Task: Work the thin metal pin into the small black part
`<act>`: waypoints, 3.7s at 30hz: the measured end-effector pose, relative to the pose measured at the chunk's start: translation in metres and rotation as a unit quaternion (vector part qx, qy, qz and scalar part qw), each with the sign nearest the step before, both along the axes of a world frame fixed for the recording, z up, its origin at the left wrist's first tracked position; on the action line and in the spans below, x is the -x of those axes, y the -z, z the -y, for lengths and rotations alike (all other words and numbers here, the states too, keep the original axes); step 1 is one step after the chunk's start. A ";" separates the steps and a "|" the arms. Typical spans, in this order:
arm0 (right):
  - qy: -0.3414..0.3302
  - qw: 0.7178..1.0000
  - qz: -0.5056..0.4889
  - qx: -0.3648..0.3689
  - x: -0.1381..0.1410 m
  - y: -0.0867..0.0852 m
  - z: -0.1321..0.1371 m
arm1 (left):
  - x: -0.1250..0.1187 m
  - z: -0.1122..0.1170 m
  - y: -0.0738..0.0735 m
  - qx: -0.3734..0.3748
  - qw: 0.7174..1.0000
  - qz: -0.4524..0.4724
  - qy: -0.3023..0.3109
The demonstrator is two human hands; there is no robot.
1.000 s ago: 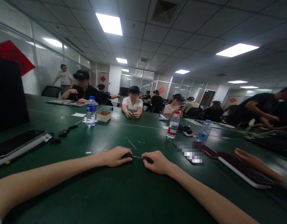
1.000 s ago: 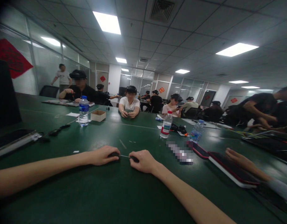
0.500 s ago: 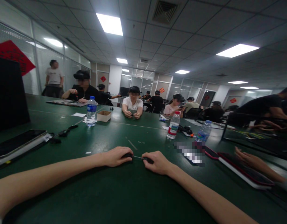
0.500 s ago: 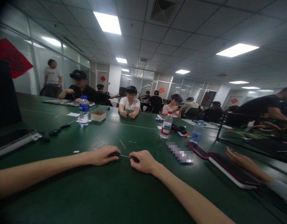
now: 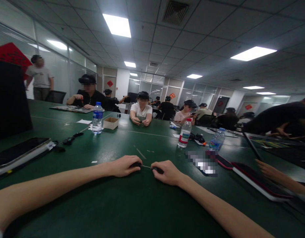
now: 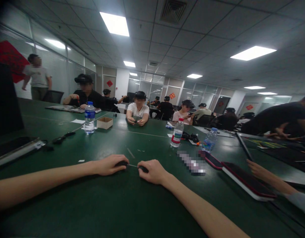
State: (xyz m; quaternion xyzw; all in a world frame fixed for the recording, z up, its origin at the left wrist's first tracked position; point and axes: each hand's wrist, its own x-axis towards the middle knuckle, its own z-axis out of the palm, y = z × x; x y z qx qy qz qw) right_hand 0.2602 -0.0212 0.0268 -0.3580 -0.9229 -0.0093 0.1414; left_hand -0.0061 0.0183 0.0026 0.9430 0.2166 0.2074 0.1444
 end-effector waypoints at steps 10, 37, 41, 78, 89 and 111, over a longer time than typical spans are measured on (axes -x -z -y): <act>-0.003 1.000 -0.001 0.009 0.000 -0.003 0.002 | 0.000 0.002 -0.003 -0.001 1.000 -0.003 0.001; 0.004 1.000 0.004 0.018 0.002 -0.005 0.004 | 0.000 -0.001 0.001 -0.005 1.000 0.000 0.000; 0.009 1.000 0.004 0.026 0.002 -0.006 0.005 | 0.000 0.001 -0.001 -0.002 1.000 -0.001 -0.002; 0.011 0.999 0.010 0.032 0.004 -0.011 0.008 | 0.000 0.001 -0.001 -0.001 1.000 -0.003 -0.001; 0.007 1.000 0.008 0.021 0.003 -0.007 0.005 | 0.000 0.001 -0.001 0.002 1.000 -0.001 -0.001; 0.009 1.000 0.005 0.023 0.002 -0.008 0.006 | 0.000 0.001 -0.001 0.008 1.000 0.000 -0.001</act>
